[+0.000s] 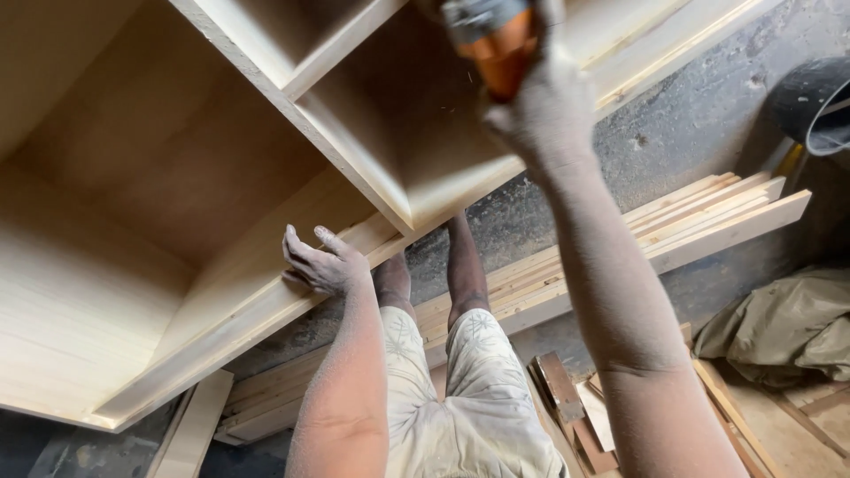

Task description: Sanding the edges and interior of a wooden cabinet using an angle grinder with a sanding attachment.

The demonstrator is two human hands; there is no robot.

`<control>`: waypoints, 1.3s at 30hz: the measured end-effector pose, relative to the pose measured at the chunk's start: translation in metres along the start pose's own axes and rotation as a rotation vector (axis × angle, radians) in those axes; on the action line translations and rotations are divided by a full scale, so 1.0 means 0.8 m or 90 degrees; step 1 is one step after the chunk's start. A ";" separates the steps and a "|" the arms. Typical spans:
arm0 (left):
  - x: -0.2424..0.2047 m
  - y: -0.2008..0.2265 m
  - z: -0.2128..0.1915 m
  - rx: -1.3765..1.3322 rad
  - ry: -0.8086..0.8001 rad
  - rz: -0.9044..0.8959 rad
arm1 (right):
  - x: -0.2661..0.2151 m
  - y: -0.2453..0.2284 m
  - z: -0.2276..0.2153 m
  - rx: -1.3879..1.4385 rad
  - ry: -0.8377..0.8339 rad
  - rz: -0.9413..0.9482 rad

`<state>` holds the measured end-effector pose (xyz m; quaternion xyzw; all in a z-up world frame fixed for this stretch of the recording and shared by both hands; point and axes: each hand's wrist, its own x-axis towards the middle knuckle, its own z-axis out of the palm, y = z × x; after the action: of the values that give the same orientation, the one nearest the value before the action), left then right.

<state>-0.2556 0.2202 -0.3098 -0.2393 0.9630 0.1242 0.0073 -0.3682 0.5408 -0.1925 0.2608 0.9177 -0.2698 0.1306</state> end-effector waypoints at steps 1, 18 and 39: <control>0.000 0.001 -0.002 -0.001 0.000 -0.002 | 0.004 0.007 -0.008 -0.059 0.008 0.034; 0.000 -0.004 -0.002 0.004 -0.011 0.007 | -0.008 -0.001 0.017 -0.139 -0.046 -0.029; -0.001 0.003 -0.007 -0.005 -0.027 0.010 | -0.009 0.029 -0.004 -0.077 0.007 0.084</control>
<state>-0.2559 0.2211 -0.3037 -0.2288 0.9641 0.1327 0.0257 -0.3500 0.5566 -0.1969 0.3140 0.9137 -0.2035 0.1586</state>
